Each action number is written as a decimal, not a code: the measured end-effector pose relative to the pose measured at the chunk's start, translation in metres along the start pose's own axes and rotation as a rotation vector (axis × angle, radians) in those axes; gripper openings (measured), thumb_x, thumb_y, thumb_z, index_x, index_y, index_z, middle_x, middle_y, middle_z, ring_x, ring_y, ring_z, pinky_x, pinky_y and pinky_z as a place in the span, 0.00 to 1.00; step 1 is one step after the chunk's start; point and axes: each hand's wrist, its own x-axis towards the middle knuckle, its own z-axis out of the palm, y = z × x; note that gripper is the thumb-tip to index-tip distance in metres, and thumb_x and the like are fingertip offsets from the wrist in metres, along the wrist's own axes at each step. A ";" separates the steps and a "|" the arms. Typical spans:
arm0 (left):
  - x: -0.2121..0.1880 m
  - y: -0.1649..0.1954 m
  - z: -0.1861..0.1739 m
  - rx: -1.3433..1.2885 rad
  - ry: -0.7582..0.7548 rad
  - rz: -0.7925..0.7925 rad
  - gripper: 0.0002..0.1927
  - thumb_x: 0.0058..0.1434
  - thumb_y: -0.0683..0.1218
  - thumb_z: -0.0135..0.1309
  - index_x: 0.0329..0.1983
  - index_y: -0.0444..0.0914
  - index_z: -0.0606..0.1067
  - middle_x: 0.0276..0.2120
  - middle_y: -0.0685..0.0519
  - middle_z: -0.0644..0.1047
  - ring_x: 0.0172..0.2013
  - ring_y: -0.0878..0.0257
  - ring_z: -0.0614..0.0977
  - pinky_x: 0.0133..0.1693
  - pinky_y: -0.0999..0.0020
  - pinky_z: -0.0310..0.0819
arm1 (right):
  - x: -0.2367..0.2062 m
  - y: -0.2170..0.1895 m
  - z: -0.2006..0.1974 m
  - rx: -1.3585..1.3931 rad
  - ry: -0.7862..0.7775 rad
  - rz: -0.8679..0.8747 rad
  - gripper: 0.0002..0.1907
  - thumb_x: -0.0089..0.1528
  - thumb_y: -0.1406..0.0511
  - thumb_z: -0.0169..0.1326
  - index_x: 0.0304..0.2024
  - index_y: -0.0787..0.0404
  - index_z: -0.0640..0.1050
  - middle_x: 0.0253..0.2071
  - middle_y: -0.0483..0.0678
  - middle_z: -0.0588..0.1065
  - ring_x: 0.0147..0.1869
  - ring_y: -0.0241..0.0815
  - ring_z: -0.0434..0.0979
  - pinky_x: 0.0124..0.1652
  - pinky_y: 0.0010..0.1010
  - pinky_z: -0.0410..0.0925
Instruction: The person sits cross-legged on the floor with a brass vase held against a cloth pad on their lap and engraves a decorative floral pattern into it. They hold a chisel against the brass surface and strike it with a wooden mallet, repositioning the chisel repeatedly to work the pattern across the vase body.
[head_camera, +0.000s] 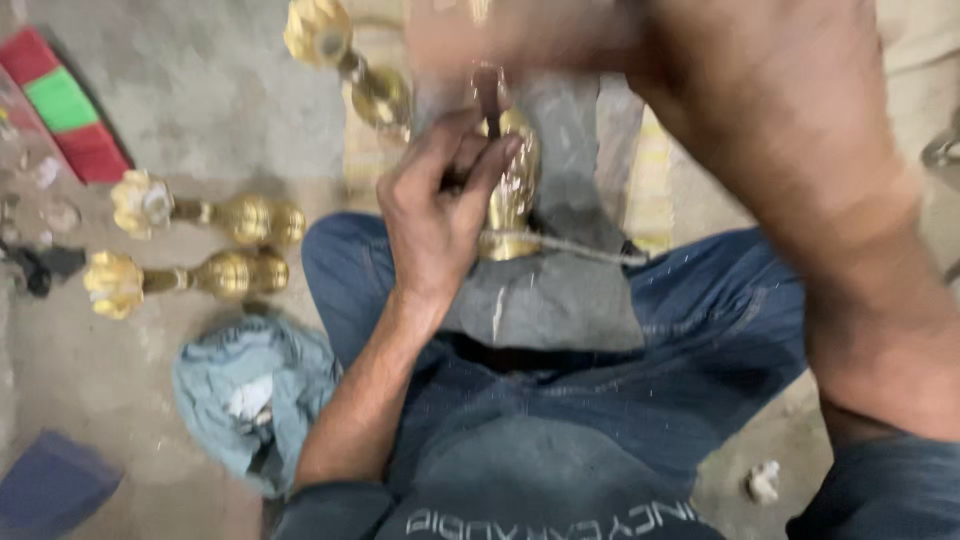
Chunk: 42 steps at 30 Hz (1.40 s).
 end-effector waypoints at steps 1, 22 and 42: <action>0.002 0.000 0.000 0.026 0.019 0.018 0.16 0.66 0.41 0.68 0.54 0.35 0.78 0.34 0.53 0.83 0.34 0.67 0.85 0.38 0.73 0.79 | 0.001 -0.001 -0.001 -0.005 0.012 -0.002 0.13 0.60 0.66 0.63 0.46 0.58 0.77 0.39 0.47 0.76 0.44 0.45 0.78 0.44 0.35 0.68; -0.015 -0.008 0.007 -0.046 0.060 -0.045 0.13 0.67 0.40 0.65 0.53 0.34 0.78 0.39 0.52 0.85 0.40 0.66 0.89 0.38 0.73 0.86 | -0.003 -0.007 -0.011 -0.009 -0.088 0.018 0.12 0.67 0.62 0.61 0.48 0.61 0.77 0.40 0.49 0.75 0.42 0.47 0.77 0.43 0.35 0.67; -0.026 -0.004 0.011 -0.038 0.161 -0.044 0.11 0.68 0.39 0.66 0.40 0.32 0.73 0.31 0.52 0.81 0.32 0.71 0.83 0.35 0.76 0.80 | 0.006 -0.024 -0.029 -0.128 -0.097 -0.021 0.08 0.71 0.62 0.59 0.50 0.55 0.77 0.38 0.43 0.75 0.40 0.37 0.75 0.43 0.29 0.66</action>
